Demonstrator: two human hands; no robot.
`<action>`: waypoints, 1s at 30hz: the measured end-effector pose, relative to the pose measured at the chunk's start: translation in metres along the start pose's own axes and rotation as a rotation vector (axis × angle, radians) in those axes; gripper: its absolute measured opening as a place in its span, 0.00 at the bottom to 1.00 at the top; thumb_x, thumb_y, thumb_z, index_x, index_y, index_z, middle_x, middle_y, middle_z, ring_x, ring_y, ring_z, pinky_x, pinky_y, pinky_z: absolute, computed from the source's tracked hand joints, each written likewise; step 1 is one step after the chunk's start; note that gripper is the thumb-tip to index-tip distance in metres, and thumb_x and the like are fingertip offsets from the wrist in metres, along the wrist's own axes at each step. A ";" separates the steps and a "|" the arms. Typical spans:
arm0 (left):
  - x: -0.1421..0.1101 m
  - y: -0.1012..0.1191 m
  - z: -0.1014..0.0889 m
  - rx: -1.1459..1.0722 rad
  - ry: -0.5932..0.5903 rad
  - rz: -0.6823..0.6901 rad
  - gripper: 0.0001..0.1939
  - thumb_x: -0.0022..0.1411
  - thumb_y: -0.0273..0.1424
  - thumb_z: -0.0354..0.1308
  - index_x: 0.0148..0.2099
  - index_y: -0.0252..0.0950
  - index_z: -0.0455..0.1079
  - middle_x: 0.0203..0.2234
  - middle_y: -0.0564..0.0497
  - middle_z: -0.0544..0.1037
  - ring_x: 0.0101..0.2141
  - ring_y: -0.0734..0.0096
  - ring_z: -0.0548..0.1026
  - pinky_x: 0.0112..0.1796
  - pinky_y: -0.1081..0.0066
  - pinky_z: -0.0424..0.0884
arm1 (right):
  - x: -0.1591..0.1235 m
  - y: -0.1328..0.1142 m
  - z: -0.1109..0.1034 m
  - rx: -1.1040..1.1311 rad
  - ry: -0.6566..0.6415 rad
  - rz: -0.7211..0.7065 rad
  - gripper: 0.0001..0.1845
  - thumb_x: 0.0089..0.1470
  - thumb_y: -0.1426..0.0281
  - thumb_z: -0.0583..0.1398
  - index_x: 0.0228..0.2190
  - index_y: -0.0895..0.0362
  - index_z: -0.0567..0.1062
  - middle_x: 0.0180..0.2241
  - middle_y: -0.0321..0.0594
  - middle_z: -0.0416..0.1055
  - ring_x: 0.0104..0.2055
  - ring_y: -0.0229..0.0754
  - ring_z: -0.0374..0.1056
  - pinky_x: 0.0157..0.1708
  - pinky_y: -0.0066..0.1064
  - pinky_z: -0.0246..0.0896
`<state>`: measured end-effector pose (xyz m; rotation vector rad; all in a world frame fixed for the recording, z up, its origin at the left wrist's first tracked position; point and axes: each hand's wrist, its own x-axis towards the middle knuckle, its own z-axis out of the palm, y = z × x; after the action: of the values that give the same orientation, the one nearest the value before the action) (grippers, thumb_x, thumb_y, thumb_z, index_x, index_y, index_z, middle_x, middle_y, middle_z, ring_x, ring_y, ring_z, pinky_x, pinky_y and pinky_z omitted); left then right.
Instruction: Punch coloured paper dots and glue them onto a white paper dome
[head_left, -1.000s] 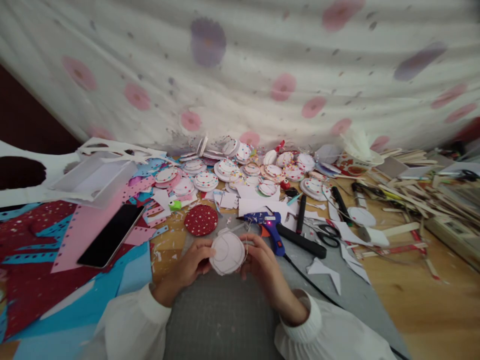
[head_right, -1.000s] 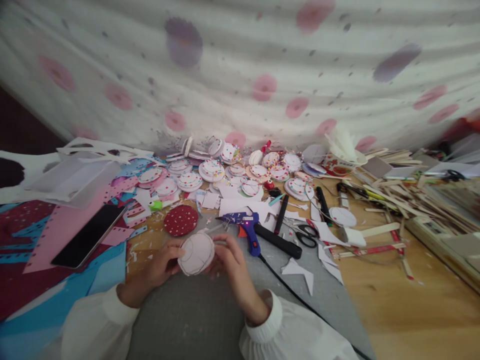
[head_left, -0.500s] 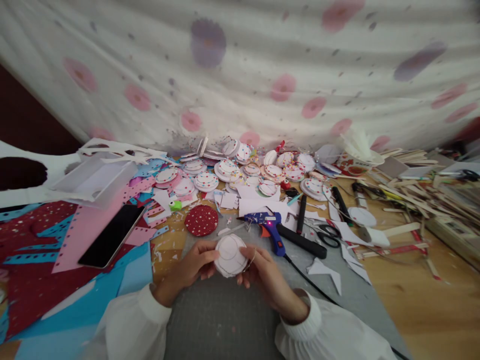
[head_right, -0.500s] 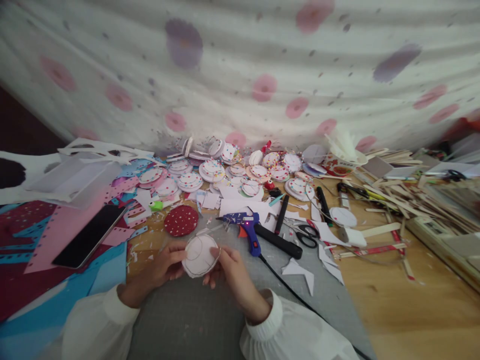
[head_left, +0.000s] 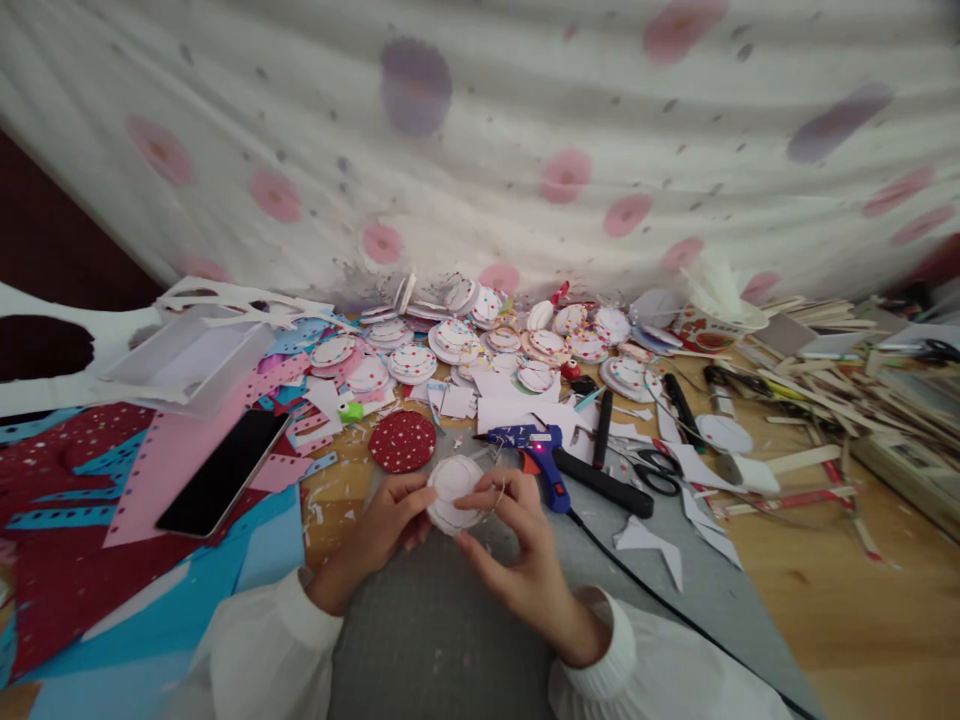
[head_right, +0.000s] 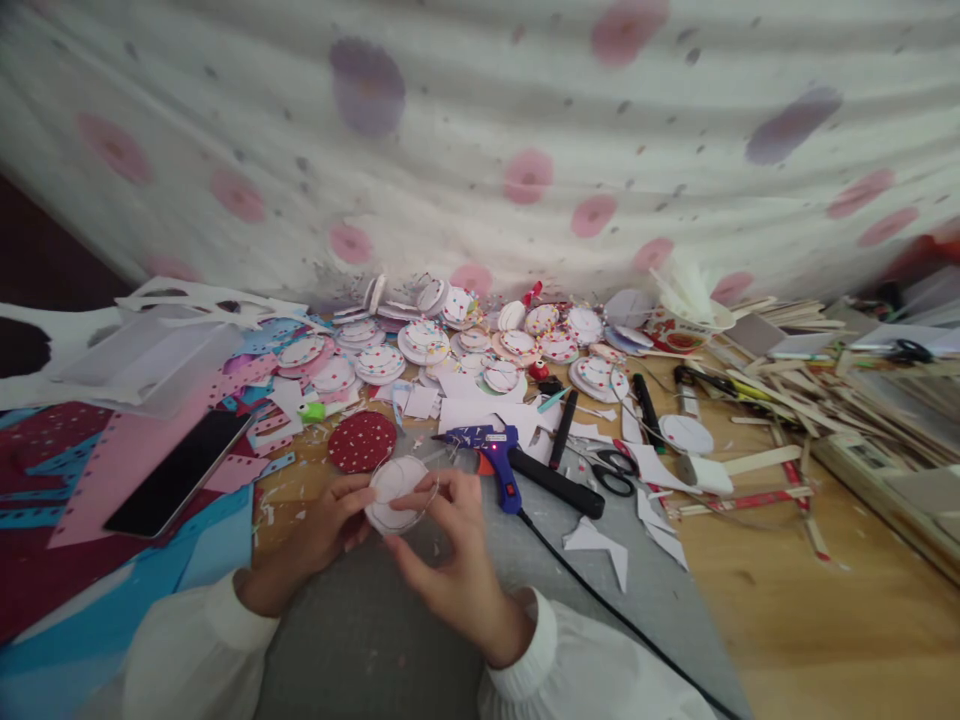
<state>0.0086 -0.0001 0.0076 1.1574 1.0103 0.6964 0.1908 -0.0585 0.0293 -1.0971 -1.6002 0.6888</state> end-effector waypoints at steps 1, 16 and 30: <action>0.000 0.000 0.000 0.006 -0.003 0.007 0.18 0.57 0.44 0.57 0.24 0.35 0.66 0.12 0.59 0.63 0.12 0.81 0.57 0.14 0.79 0.50 | 0.000 0.000 0.001 -0.022 0.011 -0.020 0.11 0.54 0.70 0.64 0.40 0.48 0.76 0.42 0.40 0.65 0.47 0.48 0.61 0.47 0.42 0.57; -0.002 0.003 0.005 -0.310 -0.174 0.025 0.24 0.54 0.52 0.63 0.39 0.35 0.74 0.25 0.52 0.76 0.23 0.75 0.72 0.24 0.77 0.68 | 0.002 0.012 0.003 0.250 -0.006 0.156 0.11 0.57 0.56 0.62 0.34 0.46 0.82 0.42 0.41 0.71 0.48 0.48 0.66 0.50 0.44 0.55; -0.002 0.001 0.001 -0.334 -0.239 0.173 0.36 0.48 0.49 0.70 0.57 0.39 0.68 0.49 0.42 0.76 0.47 0.55 0.74 0.44 0.65 0.69 | 0.006 0.015 0.007 0.458 0.058 0.290 0.13 0.53 0.58 0.65 0.28 0.54 0.73 0.35 0.39 0.67 0.40 0.43 0.66 0.39 0.34 0.62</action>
<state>0.0089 -0.0020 0.0095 1.0113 0.5709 0.8080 0.1882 -0.0466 0.0168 -0.9990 -1.1615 1.1401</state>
